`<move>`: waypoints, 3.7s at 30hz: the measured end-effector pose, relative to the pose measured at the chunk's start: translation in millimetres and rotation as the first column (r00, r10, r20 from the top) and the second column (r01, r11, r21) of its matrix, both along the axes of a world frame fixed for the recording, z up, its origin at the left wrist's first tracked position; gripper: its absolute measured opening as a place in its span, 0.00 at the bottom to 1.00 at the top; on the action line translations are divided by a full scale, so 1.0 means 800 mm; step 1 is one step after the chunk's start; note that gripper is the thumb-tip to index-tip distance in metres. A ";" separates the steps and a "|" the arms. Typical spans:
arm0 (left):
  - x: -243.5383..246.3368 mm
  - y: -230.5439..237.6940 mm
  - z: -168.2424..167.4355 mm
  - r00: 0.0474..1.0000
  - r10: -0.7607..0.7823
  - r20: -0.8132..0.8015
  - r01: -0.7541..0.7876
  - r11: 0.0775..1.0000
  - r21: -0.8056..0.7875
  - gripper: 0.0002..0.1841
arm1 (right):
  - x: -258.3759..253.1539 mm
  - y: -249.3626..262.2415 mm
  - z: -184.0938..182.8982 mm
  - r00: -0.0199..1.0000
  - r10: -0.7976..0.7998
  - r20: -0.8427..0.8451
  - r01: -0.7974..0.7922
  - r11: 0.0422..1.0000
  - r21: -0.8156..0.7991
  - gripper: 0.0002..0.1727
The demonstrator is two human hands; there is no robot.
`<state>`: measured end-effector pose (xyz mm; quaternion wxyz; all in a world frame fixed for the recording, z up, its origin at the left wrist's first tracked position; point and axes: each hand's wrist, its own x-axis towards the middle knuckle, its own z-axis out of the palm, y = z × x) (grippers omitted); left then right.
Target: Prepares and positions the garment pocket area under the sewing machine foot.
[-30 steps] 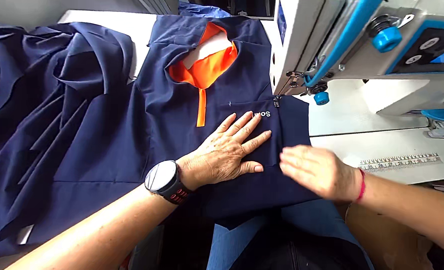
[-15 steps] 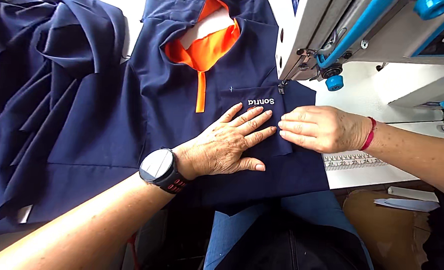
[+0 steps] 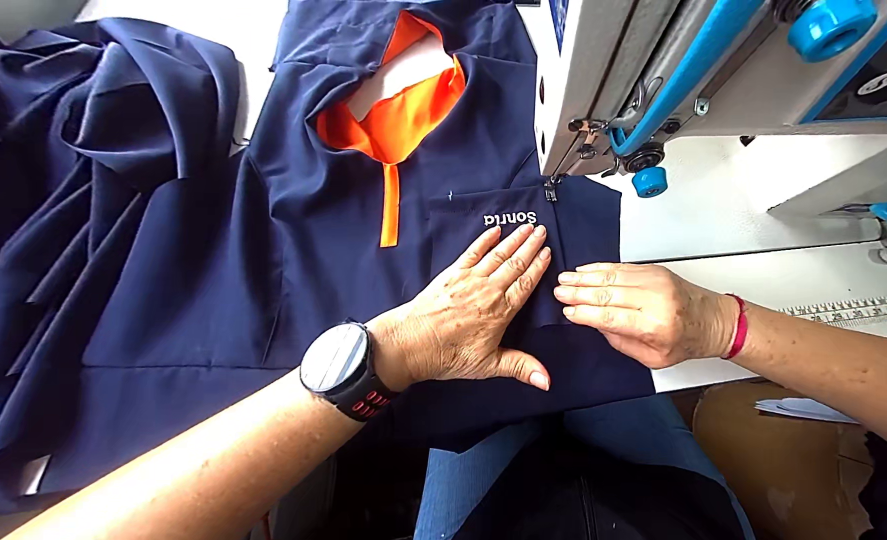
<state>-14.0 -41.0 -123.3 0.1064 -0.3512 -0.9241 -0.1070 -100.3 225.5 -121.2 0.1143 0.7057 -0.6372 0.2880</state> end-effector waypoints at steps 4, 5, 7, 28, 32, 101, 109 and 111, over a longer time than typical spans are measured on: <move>-0.001 -0.002 0.002 0.999 -0.030 0.030 0.031 0.999 -0.031 0.59 | -0.034 -0.010 0.006 0.984 -0.161 0.071 0.158 0.986 0.045 0.22; -0.001 -0.003 0.003 0.998 -0.038 0.042 0.040 0.999 -0.034 0.58 | -0.044 -0.015 0.005 0.981 -0.192 0.036 0.190 0.980 0.052 0.23; -0.002 -0.003 0.004 0.997 -0.050 0.060 0.052 0.998 -0.026 0.55 | -0.055 -0.021 0.002 0.981 -0.190 -0.031 0.191 0.980 0.062 0.23; 0.032 0.006 0.009 0.991 -0.068 0.115 0.066 0.998 0.022 0.57 | 0.013 -0.013 0.021 0.850 -0.334 0.408 0.334 0.940 0.073 0.09; 0.034 0.009 0.014 0.991 -0.085 0.106 0.079 0.995 0.059 0.47 | 0.023 -0.026 0.003 0.883 -0.357 0.306 0.377 0.926 -0.010 0.07; 0.044 -0.067 0.027 0.971 0.238 0.037 -0.234 0.897 0.375 0.10 | -0.012 -0.035 0.021 0.903 -0.259 0.343 0.238 0.966 0.103 0.08; 0.045 -0.072 0.029 0.990 0.137 -0.045 -0.116 0.942 0.314 0.11 | -0.023 -0.034 0.018 0.975 -0.117 0.191 0.112 0.993 0.037 0.10; 0.046 -0.074 0.028 0.994 0.094 -0.062 -0.071 0.950 0.304 0.11 | -0.024 -0.033 0.018 0.976 -0.113 0.187 0.108 0.993 0.038 0.11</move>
